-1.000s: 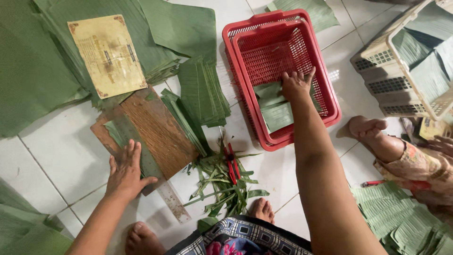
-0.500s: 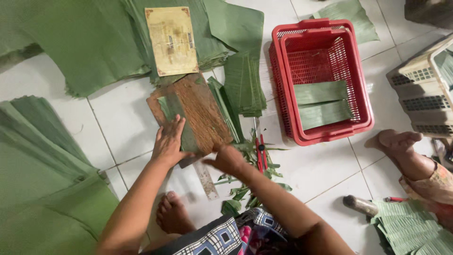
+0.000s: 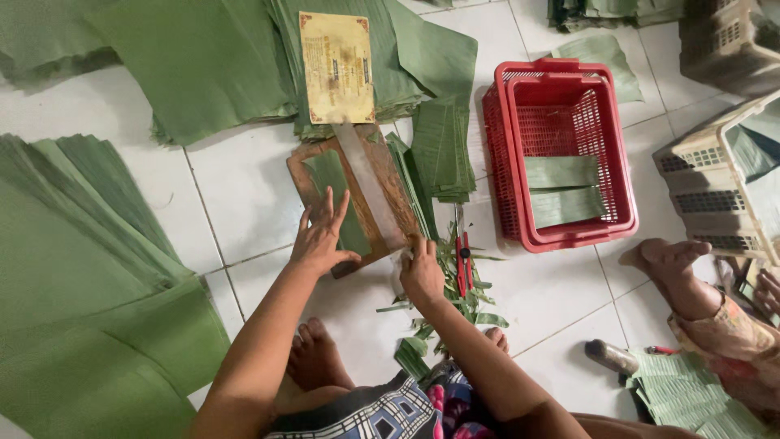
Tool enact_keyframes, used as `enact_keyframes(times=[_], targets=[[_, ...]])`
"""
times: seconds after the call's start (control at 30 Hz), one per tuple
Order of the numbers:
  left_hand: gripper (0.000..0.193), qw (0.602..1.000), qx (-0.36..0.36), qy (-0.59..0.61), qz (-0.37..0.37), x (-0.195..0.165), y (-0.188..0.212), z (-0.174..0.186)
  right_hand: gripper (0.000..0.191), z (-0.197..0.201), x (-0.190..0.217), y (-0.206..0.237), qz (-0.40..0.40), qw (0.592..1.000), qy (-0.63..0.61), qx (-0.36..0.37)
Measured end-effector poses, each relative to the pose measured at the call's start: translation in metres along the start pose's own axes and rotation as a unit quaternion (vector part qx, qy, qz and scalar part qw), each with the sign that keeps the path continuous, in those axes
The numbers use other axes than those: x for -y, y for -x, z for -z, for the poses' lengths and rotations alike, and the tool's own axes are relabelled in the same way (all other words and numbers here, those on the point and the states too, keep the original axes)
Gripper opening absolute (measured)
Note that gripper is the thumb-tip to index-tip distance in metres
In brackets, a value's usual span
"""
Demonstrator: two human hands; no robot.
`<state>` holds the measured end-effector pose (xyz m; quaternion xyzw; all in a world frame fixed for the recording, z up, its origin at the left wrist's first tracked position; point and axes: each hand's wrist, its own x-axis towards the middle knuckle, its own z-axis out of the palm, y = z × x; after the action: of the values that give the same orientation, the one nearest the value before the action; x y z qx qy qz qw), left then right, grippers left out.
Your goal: The person sits on the floor trimming banana leaves. They align each leaf on a wooden board against a ruler, cut off the edges and midrib strips with scissors, stack the trimmed leaves, and place trimmed stacks into a red plastic basket.
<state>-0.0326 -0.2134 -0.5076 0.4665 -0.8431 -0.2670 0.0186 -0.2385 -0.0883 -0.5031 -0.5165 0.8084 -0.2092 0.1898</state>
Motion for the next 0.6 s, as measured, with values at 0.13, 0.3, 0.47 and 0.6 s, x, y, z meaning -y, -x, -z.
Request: enact_keyframes(times=[0.13,0.3,0.47,0.6], targets=[[0.142,1.0,-0.021,-0.002,-0.002,0.003,0.002,-0.002,0.044,-0.009,0.053,-0.031,0.071,0.997,-0.006,-0.022],[0.137,0.992,-0.081,-0.097,-0.025,0.003,0.002,0.003,0.057,-0.038,0.119,-0.068,-0.02,0.997,0.01,0.073],[0.148,0.99,-0.033,0.139,-0.001,0.0,0.003,0.016,0.057,-0.044,0.145,-0.078,-0.153,0.985,-0.02,0.082],[0.15,0.98,-0.06,0.186,-0.025,-0.001,0.004,0.02,0.057,-0.045,0.147,-0.076,-0.133,0.988,0.015,0.08]])
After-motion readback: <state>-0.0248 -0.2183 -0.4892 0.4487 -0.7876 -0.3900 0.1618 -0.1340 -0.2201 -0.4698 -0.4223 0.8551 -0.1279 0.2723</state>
